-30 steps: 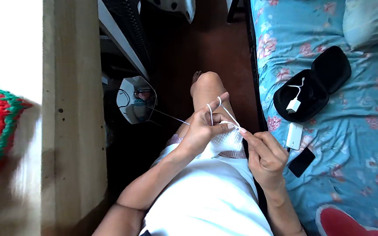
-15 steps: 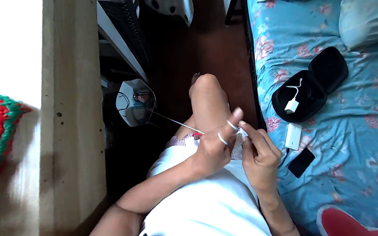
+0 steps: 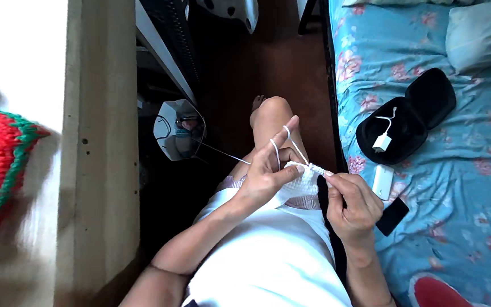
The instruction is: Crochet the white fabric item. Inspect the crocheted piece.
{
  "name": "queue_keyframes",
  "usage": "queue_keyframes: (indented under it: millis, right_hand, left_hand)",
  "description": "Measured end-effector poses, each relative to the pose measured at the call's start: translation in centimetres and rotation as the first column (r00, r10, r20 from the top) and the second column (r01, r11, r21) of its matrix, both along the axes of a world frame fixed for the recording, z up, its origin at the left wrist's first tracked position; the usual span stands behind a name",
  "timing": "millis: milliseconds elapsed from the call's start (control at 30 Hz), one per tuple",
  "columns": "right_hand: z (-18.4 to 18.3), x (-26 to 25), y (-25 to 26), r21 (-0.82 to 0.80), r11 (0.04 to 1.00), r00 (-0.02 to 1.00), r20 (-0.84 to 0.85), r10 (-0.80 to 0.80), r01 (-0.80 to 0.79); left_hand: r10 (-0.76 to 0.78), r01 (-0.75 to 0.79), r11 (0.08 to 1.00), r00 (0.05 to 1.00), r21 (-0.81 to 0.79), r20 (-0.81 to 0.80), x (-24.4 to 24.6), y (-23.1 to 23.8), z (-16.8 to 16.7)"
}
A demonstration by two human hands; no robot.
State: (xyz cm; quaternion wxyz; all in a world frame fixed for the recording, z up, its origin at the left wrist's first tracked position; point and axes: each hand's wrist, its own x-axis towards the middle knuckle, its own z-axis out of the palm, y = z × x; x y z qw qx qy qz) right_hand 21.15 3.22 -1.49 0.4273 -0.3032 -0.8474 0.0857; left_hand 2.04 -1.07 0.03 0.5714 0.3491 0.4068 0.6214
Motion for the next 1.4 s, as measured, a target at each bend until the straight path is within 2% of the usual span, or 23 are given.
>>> queue_keyframes:
  millis: [167, 500, 667, 767, 833, 900, 1000, 1067, 1133, 1200, 1300, 1400]
  right_hand:
    - [0.3, 0.3, 0.1, 0.040, 0.999, 0.999, 0.032, 0.008, -0.009]
    - [0.0, 0.9, 0.1, 0.110, 0.994, 0.997, 0.073, 0.018, -0.026]
    - [-0.2, 1.2, 0.1, 0.044, 0.997, 0.997, 0.040, 0.067, -0.068]
    - [-0.3, 1.4, 0.3, -0.057, 0.990, 0.991, -0.033, 0.130, -0.132]
    - [-0.3, 1.5, 0.4, -0.189, 0.963, 0.977, -0.128, 0.169, -0.191]
    - [0.0, 1.3, 0.3, -0.377, 0.890, 0.952, -0.259, 0.165, -0.257]
    - [0.8, 0.8, 0.2, -0.627, 0.660, 0.874, -0.477, 0.095, -0.414]
    - [1.1, 0.6, 0.4, -0.684, 0.519, 0.798, -0.603, -0.005, -0.513]
    - [1.1, 0.6, 0.5, -0.686, 0.428, 0.723, -0.684, -0.101, -0.589]
    - [1.0, 0.5, 0.4, -0.677, 0.400, 0.692, -0.710, -0.131, -0.619]
    - [0.9, 0.7, 0.3, -0.678, 0.468, 0.732, -0.675, -0.092, -0.567]
    - [1.1, 1.1, 0.5, -0.677, 0.534, 0.779, -0.625, -0.052, -0.507]
  left_hand:
    - [-0.051, 0.051, 0.999, 0.998, -0.001, 0.037, -0.4, 0.2, 0.3]
    - [-0.168, 0.199, 0.973, 0.956, -0.114, 0.239, -1.3, 0.6, -0.2]
    - [-0.203, 0.263, 0.952, 0.925, -0.158, 0.320, -1.8, 0.7, -0.4]
    - [-0.220, 0.277, 0.948, 0.924, -0.154, 0.312, -2.0, 0.7, -0.6]
    - [-0.233, 0.257, 0.960, 0.952, -0.107, 0.200, -1.9, 0.7, -0.6]
    - [-0.201, 0.202, 0.979, 0.978, 0.010, -0.046, -1.1, 0.5, -0.6]
    - [0.027, 0.101, 0.941, 0.928, 0.323, -0.371, 1.2, 0.0, -1.2]
    - [0.138, 0.073, 0.897, 0.890, 0.435, -0.435, 2.1, 0.1, -1.7]
    - [0.106, 0.038, 0.921, 0.933, 0.388, -0.343, 2.1, 0.2, -1.6]
    - [-0.043, 0.065, 0.978, 0.993, 0.198, -0.113, 1.5, 0.3, -1.2]
    - [-0.169, 0.165, 0.986, 0.965, 0.036, 0.201, 0.2, 0.5, -1.7]
    - [-0.229, 0.221, 0.973, 0.931, 0.061, 0.286, -2.2, 0.2, -2.7]
